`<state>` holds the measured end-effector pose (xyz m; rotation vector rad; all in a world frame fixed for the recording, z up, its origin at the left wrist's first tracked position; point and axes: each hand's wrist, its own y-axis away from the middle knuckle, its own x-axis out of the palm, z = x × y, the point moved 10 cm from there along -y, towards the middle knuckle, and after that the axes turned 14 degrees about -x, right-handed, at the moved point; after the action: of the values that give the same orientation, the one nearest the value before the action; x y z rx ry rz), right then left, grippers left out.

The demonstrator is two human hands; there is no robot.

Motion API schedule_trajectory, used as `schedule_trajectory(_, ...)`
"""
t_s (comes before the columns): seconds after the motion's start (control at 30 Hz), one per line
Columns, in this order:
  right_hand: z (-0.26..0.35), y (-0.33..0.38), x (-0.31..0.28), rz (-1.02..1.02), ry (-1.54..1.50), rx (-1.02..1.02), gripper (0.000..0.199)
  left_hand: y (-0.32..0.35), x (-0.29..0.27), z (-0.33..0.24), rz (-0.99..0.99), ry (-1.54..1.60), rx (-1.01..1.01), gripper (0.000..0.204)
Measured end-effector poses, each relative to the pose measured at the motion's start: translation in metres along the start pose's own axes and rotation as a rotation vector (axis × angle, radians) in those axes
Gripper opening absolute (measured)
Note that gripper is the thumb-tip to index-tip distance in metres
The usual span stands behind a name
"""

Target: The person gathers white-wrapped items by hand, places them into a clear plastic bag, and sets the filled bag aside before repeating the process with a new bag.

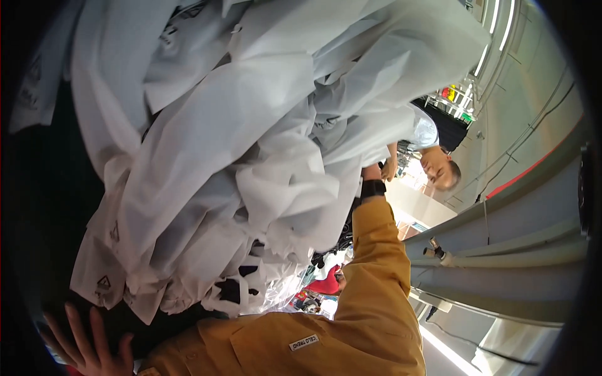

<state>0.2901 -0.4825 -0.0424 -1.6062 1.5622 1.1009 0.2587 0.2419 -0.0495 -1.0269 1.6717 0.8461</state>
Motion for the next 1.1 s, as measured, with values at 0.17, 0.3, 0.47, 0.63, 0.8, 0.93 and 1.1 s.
schedule_trajectory(0.17, 0.095, 0.018, -0.091, -0.147, -0.938, 0.506, 0.051, 0.003, 0.005, -0.004, 0.086, -0.017, 0.016, 0.054)
schedule_trajectory(0.3, 0.084, 0.044, -0.092, -0.059, -1.064, 0.808, 0.054, 0.003, 0.002, -0.004, 0.096, -0.008, 0.011, 0.056)
schedule_trajectory(0.47, 0.029, 0.112, 0.000, 0.275, -0.762, 0.883, 0.061, -0.001, -0.005, -0.010, 0.142, -0.006, -0.008, 0.057)
schedule_trajectory(0.63, 0.068, 0.073, -0.015, 0.175, -0.825, 0.474, 0.065, -0.002, -0.003, -0.012, 0.136, 0.140, -0.077, 0.065)
schedule_trajectory(0.8, 0.176, 0.017, -0.075, 0.109, -1.194, 0.878, 0.064, -0.008, -0.012, -0.005, 0.145, 0.258, -0.091, 0.069)
schedule_trajectory(0.93, 0.199, 0.001, -0.092, 0.130, -1.301, 0.795, 0.069, -0.006, -0.021, -0.005, 0.114, 0.366, -0.067, 0.075)
schedule_trajectory(1.1, 0.139, 0.042, -0.109, -0.148, -0.640, 0.342, 0.048, 0.001, -0.044, -0.031, 0.099, 0.528, 0.046, 0.080)
